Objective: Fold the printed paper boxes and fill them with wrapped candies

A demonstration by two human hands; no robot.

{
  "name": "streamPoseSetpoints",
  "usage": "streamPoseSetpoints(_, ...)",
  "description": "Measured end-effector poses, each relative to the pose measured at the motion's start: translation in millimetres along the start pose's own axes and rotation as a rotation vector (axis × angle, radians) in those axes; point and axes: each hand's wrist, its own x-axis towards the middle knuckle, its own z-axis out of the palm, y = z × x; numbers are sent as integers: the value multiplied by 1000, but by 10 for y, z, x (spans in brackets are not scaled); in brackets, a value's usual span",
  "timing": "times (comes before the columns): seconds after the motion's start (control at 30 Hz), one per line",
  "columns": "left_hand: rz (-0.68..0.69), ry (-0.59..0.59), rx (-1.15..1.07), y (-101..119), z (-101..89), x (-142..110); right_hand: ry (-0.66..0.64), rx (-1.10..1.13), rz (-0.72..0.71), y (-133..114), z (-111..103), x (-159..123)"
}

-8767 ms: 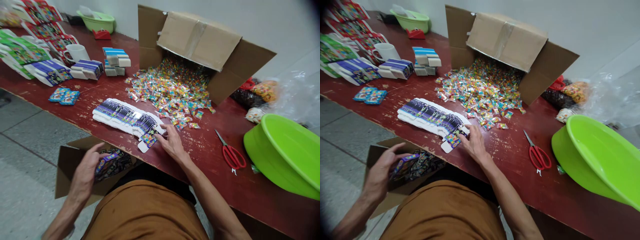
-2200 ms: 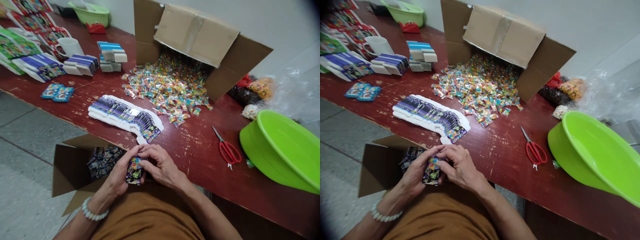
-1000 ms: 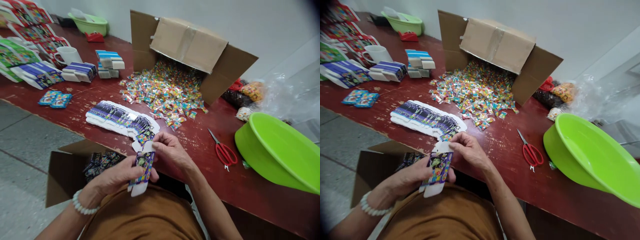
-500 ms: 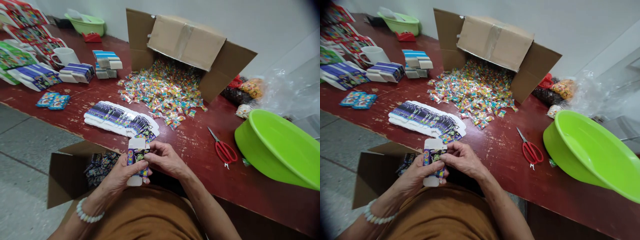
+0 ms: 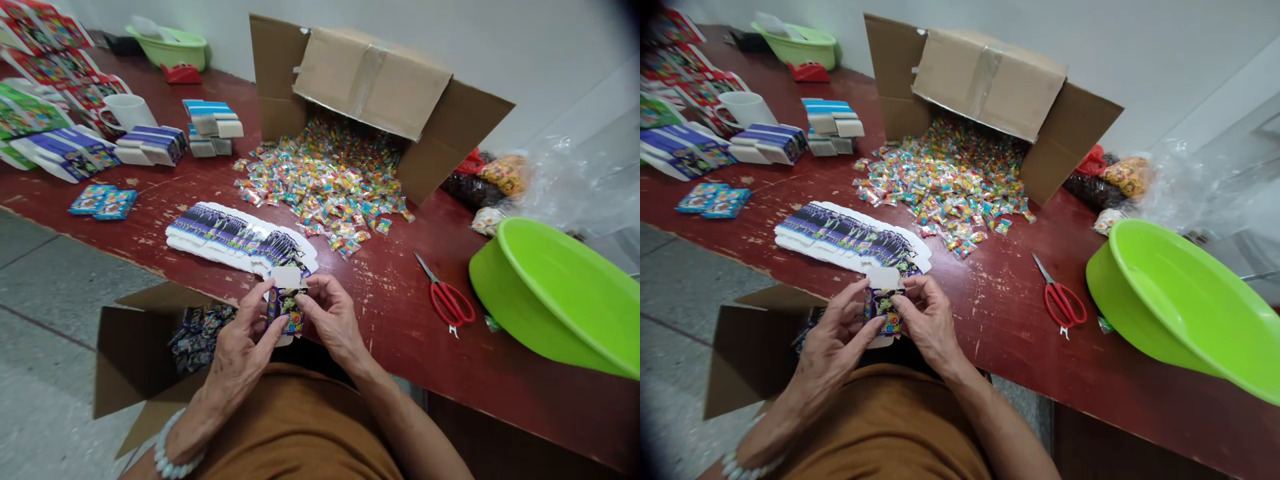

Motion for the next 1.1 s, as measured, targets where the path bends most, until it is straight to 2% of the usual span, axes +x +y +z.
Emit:
streamPoseSetpoints(0.1,-29,-85,-13,53,-47,60,-3,-1,-17,40,-7,2)
streamPoseSetpoints(0.23,-185,-213,-234,154,-54,149,-46,-58,32,23,-69,33)
streamPoseSetpoints(0.33,-287,-219,-338,190,-50,189,-100,-51,123,-18,-115,57)
streamPoseSetpoints(0.43,-332,-216,-411,174,-58,190,-125,-26,158,-41,-131,60)
streamPoseSetpoints(0.6,-338,-198,-432,158,-48,132,-56,27,104,-45,-110,13)
streamPoseSetpoints(0.77,-294,-143,-328,238,20,63,-62,35,53,-44,-102,-23)
streamPoseSetpoints(0.87,-288,-115,-327,262,30,48,-60,-82,21,-57,-130,-35)
streamPoseSetpoints(0.97,-319,-151,-320,263,-1,66,-111,-252,-44,-100,-178,-21)
streamPoseSetpoints(1.03,-320,-180,-262,264,-24,92,-165,-244,7,-130,-208,15)
streamPoseSetpoints(1.1,-268,-182,-167,272,-30,122,-199,-120,128,-150,-224,64)
